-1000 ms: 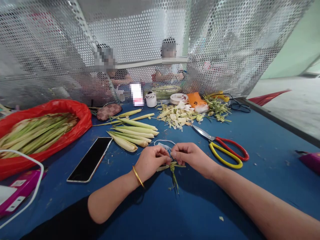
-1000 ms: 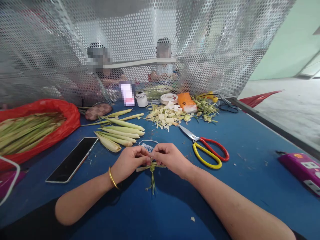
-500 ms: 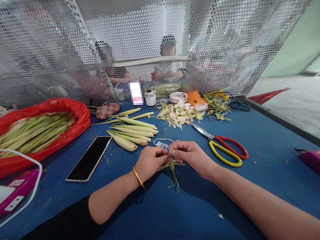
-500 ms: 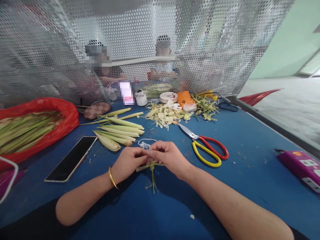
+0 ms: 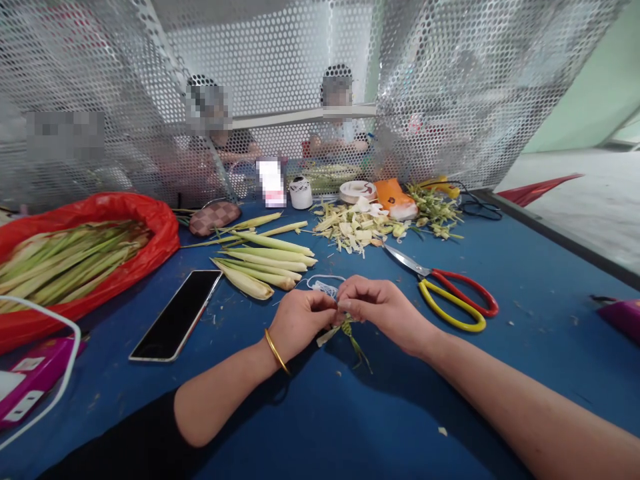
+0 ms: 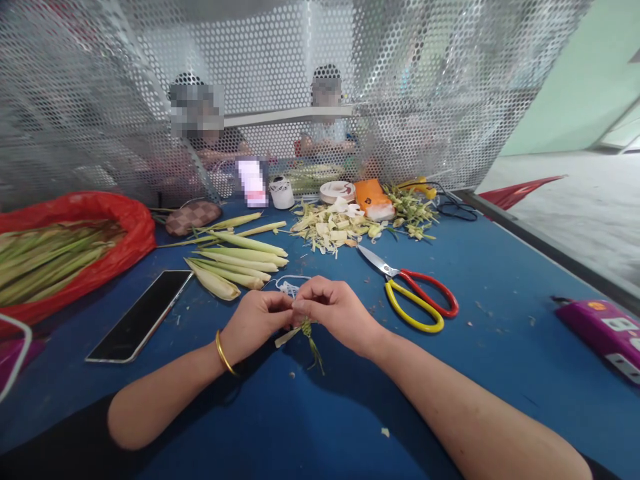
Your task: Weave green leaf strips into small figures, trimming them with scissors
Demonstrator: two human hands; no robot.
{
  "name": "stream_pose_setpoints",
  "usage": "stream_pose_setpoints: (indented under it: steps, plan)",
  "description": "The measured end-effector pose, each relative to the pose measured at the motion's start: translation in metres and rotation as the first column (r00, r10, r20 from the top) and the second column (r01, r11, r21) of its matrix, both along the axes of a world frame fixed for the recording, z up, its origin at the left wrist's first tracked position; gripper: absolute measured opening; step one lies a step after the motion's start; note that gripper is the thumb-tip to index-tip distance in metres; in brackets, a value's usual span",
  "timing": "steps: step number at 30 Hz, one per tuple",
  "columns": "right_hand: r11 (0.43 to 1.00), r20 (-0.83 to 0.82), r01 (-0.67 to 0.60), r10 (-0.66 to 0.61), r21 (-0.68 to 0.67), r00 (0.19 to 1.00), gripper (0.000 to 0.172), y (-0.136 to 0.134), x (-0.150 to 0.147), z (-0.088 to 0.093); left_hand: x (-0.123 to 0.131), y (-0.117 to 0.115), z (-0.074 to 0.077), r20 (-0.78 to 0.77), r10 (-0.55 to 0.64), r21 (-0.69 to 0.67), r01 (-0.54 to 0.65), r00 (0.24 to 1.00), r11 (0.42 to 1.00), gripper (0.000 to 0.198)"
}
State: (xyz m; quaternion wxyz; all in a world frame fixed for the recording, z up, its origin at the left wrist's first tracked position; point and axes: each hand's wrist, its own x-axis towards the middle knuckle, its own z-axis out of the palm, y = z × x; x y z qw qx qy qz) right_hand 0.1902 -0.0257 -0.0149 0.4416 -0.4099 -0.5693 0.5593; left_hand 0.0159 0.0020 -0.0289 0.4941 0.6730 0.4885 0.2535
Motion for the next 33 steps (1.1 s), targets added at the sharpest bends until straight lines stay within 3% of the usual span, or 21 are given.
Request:
stream_pose_setpoints:
  steps: [6, 10, 14, 17, 20, 24, 28, 33]
  plan:
    - [0.998, -0.063, -0.001, -0.003, -0.057, 0.998, 0.023, 0.000, -0.002, -0.002, 0.000, -0.004, 0.000, -0.099, -0.058, 0.091, 0.067, 0.993, 0.994, 0.017]
    - [0.997, -0.029, 0.044, -0.045, -0.057, 0.999, 0.014, 0.001, 0.000, -0.003, 0.000, -0.005, 0.003, -0.044, -0.082, 0.090, 0.086, 0.996, 0.992, 0.016]
    - [0.999, 0.153, 0.006, -0.012, 0.042, 0.988, 0.048, 0.003, 0.006, -0.005, 0.000, -0.005, 0.006, 0.060, -0.115, 0.049, 0.112, 0.992, 0.992, 0.020]
    - [0.972, 0.376, -0.105, 0.018, 0.211, 0.926, 0.056, 0.005, 0.009, -0.010, -0.001, -0.005, 0.007, 0.031, -0.122, 0.053, 0.121, 0.992, 0.991, 0.026]
    - [0.926, 0.503, -0.160, -0.036, 0.342, 0.863, 0.037, 0.006, 0.009, -0.013, -0.002, -0.005, 0.007, 0.016, -0.101, 0.051, 0.100, 0.995, 0.994, 0.028]
    - [0.916, 0.528, -0.141, -0.086, 0.376, 0.845, 0.020, 0.008, 0.011, -0.011, -0.003, -0.006, 0.006, 0.037, -0.071, 0.028, 0.070, 0.997, 0.997, 0.029]
    - [0.937, 0.524, -0.120, -0.076, 0.328, 0.848, 0.014, 0.009, 0.016, -0.003, -0.004, -0.005, 0.008, 0.075, -0.011, -0.009, 0.011, 0.997, 1.000, 0.028]
    - [0.953, 0.553, -0.208, 0.052, 0.222, 0.832, 0.017, 0.005, 0.019, 0.009, -0.005, -0.003, 0.011, 0.152, 0.093, -0.157, -0.069, 0.984, 0.985, 0.019]
